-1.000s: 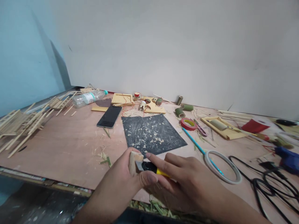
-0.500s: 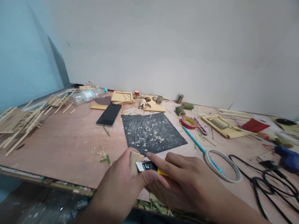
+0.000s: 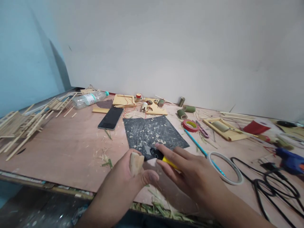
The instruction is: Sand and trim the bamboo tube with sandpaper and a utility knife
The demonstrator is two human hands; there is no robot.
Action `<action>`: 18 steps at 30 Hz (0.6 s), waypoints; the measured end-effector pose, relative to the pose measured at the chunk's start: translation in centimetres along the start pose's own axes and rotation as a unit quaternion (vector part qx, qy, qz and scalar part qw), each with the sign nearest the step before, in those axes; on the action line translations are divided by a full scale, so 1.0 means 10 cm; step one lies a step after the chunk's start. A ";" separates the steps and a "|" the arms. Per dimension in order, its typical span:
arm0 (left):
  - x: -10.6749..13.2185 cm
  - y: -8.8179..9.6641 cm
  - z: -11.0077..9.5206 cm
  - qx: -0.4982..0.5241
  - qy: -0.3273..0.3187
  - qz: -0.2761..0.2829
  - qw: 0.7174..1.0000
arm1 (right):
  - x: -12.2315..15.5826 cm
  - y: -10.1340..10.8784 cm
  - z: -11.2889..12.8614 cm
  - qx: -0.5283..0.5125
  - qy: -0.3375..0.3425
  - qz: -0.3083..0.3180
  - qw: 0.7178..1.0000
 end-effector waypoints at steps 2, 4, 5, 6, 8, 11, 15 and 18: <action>-0.02 0.00 0.05 0.021 -0.002 0.022 1.000 | 0.00 0.01 0.04 -0.057 0.008 0.033 0.998; -0.02 0.00 0.08 0.018 -0.003 0.027 0.999 | 0.00 0.01 0.08 -0.110 0.011 0.082 0.990; -0.02 -0.01 0.08 0.010 -0.008 0.024 1.000 | 0.00 0.00 0.09 -0.129 0.013 0.101 0.986; -0.01 -0.01 0.07 -0.002 -0.016 0.018 1.000 | 0.01 0.00 0.09 -0.138 0.014 0.113 0.984; 0.00 -0.01 0.03 -0.036 -0.038 -0.007 0.999 | 0.02 -0.01 0.09 -0.131 0.014 0.113 0.985; 0.03 -0.02 -0.02 -0.099 -0.049 -0.048 0.993 | 0.06 -0.01 0.07 -0.092 0.028 0.091 0.991; 0.07 -0.03 -0.05 -0.147 -0.039 -0.088 0.984 | 0.07 -0.01 0.07 -0.037 0.050 0.051 0.997; 0.07 -0.02 -0.07 -0.169 -0.039 -0.111 0.979 | 0.03 0.01 0.02 0.053 0.008 -0.012 0.998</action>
Point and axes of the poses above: each hand's wrist, its own x-axis away from the middle knuckle, its own y-axis out of the back of the hand, z = x × y, the point moved 3 cm from there along -x, towards the middle knuckle, and after that the axes turned 12 degrees about -z, right-handed, at the moved point
